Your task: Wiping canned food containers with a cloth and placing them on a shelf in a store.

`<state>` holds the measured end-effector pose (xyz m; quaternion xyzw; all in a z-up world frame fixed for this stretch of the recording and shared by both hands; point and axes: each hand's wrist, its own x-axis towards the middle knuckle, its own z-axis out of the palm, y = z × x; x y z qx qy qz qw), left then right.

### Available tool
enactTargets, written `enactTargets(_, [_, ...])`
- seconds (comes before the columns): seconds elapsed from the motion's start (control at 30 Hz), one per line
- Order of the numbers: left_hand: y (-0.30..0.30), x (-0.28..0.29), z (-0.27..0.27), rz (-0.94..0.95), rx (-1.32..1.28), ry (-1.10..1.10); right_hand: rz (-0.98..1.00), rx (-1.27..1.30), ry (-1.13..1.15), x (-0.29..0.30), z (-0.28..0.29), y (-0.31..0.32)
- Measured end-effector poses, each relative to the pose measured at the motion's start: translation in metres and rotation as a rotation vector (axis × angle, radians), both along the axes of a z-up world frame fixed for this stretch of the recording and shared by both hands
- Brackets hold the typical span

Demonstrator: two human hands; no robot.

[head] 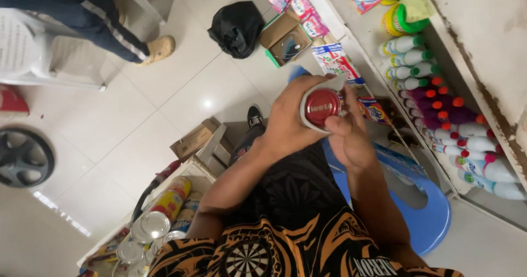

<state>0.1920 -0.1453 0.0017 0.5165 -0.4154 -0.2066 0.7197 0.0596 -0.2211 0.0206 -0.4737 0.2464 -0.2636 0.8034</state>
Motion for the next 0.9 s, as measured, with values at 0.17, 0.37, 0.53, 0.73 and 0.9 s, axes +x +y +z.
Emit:
enactTargets(0.17, [0.028, 0.04, 0.032, -0.283, 0.005, -0.125, 0.178, 0.143, 0.075, -0.039, -0.061, -0.015])
enactTargets(0.37, [0.058, 0.058, 0.04, -0.695, 0.089, -0.113, 0.451, 0.13, 0.015, 0.009, -0.003, 0.004])
enactTargets(0.53, [0.025, 0.009, -0.002, 0.006, 0.012, -0.2, 0.093, 0.071, -0.041, 0.013, -0.005, 0.011])
enactTargets(0.73, [0.046, 0.034, 0.021, -0.151, 0.012, -0.203, 0.07, 0.115, -0.03, 0.016, 0.015, 0.027])
enactTargets(0.9, [0.052, 0.054, 0.026, -0.699, 0.042, -0.072, 0.253, -0.044, -0.045, 0.008, 0.006, 0.029])
